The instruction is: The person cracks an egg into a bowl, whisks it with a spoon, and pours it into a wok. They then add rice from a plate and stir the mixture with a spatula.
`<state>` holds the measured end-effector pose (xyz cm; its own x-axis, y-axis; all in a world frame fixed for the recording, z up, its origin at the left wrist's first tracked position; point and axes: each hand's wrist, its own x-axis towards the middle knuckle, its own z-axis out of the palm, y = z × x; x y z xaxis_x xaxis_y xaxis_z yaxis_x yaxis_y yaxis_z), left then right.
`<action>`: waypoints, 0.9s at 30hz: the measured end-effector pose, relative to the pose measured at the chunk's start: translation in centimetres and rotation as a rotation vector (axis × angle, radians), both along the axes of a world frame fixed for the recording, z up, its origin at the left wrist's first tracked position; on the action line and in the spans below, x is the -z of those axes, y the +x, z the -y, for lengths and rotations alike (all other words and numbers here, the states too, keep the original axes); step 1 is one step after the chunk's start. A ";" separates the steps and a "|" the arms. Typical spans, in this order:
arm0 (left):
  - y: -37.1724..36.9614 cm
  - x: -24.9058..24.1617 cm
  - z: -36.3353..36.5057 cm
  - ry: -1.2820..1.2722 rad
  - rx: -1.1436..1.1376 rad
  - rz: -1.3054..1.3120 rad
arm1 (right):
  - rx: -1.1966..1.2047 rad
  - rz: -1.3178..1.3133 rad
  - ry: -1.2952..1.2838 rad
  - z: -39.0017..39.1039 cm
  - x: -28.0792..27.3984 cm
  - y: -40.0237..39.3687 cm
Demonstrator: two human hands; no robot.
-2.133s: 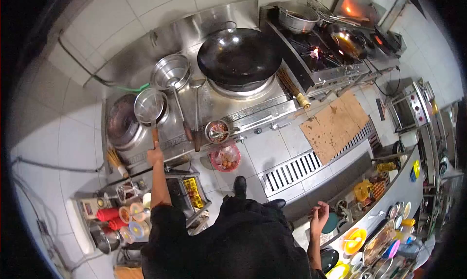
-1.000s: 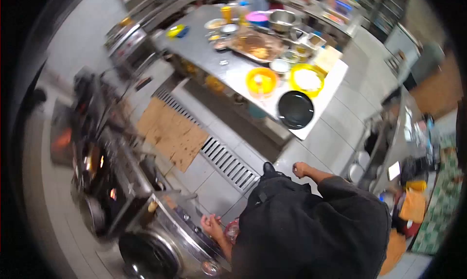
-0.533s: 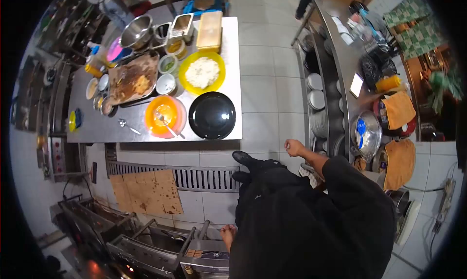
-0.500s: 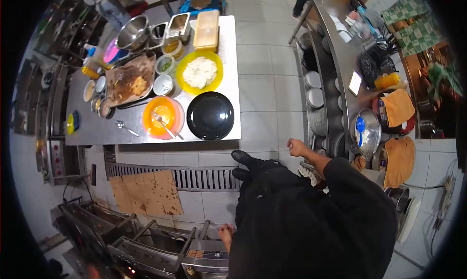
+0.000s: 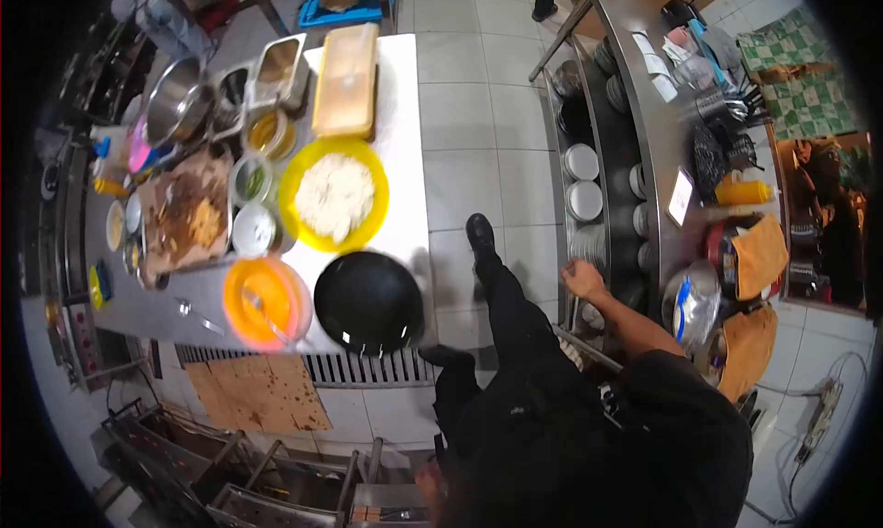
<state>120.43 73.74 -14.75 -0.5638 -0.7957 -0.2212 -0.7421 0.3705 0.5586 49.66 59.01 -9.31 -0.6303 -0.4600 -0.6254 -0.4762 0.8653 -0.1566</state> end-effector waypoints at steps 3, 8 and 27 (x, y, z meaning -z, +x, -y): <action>-6.7 -0.1 1.3 0.787 -0.869 -0.017 | 0.112 -0.076 -0.198 8.2 2.7 -8.5; -21.2 -0.6 14.2 0.942 -1.299 -0.084 | 0.234 -0.374 -0.553 18.9 11.5 -27.0; -41.2 5.2 44.7 0.952 -0.945 0.150 | 0.671 -0.767 -0.419 21.1 13.8 -51.8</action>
